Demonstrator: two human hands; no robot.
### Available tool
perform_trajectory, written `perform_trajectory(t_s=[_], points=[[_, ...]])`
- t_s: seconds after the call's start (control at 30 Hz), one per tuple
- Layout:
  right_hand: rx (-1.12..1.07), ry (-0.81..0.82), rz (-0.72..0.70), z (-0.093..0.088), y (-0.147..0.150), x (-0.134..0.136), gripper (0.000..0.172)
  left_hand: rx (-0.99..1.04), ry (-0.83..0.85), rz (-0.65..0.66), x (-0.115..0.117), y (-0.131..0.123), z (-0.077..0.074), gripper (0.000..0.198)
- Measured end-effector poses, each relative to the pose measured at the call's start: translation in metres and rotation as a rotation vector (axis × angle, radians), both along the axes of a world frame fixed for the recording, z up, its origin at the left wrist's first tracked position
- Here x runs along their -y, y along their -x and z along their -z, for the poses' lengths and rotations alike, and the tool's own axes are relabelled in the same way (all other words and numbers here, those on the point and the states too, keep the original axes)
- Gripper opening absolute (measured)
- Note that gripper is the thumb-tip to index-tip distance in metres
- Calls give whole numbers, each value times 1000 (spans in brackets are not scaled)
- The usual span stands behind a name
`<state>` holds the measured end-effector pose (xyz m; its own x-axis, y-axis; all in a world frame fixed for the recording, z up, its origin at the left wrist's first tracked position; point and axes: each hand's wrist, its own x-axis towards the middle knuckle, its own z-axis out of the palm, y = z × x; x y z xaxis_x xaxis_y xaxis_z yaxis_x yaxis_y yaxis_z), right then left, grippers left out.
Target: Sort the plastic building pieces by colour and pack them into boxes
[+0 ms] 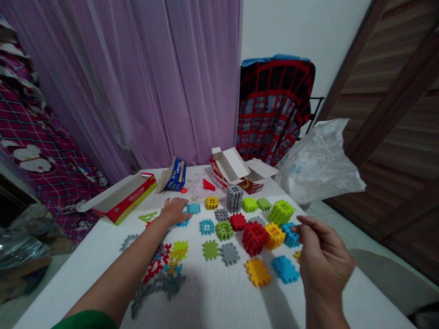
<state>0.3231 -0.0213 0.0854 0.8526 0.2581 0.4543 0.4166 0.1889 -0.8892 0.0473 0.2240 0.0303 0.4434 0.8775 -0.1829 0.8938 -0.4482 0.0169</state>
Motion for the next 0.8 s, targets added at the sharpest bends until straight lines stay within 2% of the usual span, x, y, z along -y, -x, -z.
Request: perform_trajectory(t_s=[0.13,0.33,0.53,0.8], points=[[-13,5,3,0,-1,0,20,-3,8,42,-10,-13,2,76],[-44,-10,9,-1,-3,-1,19,-15,21,76,-20,-23,6,68],[-31,19,3,1,-4,-2,19,17,-2,68,-18,-28,3,72],[-42,31,-20,1,2,-5,21,40,-1,38,-10,-37,6,74]])
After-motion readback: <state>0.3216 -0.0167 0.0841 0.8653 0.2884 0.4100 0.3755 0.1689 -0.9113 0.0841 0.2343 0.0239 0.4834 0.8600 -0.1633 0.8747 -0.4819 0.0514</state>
